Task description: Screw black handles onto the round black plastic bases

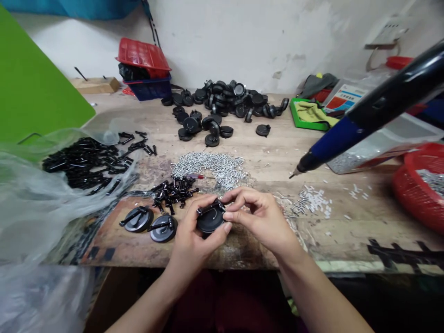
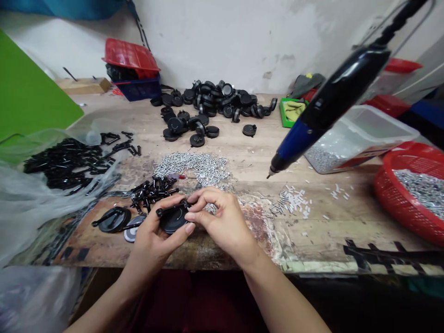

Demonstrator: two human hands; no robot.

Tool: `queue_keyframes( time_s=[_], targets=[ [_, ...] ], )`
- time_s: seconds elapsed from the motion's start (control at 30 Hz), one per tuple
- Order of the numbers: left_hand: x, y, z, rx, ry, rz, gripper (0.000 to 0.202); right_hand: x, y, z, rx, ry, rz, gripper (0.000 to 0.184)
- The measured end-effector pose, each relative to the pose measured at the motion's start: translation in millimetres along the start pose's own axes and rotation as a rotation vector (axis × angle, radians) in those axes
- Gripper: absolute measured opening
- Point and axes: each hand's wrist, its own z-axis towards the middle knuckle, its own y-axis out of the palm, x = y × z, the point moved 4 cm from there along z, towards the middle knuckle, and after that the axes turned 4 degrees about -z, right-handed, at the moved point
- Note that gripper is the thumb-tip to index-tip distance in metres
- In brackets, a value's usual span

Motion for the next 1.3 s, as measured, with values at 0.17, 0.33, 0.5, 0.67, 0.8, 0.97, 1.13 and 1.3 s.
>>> queue_keyframes(
  time_s=[0.17, 0.33, 0.5, 0.67, 0.8, 0.97, 1.13, 1.3],
  targets=[
    [-2, 6.9, -3, -0.010, -0.151, -0.204, 0.044, -5, -3, -8, 0.044, -0.047, -0.093, 0.017],
    [-1, 19.8, -8, -0.073, -0.542, -0.729, 0.033, -9, -10, -15, 0.093, -0.069, -0.064, 0.013],
    [5, 23.0, -8, -0.066, -0.674, -0.872, 0.028, -6, -21, -19, 0.199, -0.091, 0.053, 0.012],
    [3, 25.4, -9, -0.084, -0.664, -0.897, 0.028, 0, -15, -19, 0.128, -0.076, 0.106, 0.014],
    [1, 26.5, -10, -0.101, -0.622, -0.849, 0.029, 9, -11, -16, 0.057, -0.022, 0.195, 0.014],
    [1, 26.5, -11, -0.091, -0.552, -0.759, 0.034, 15, -10, -14, 0.024, 0.008, 0.227, 0.016],
    [2, 24.3, -12, -0.078, -0.508, -0.616, 0.042, 15, -10, -12, 0.041, 0.000, 0.184, 0.018],
    [9, 17.0, -9, -0.072, -0.355, -0.311, 0.041, 10, -11, -11, 0.032, -0.011, 0.142, 0.019]
  ],
)
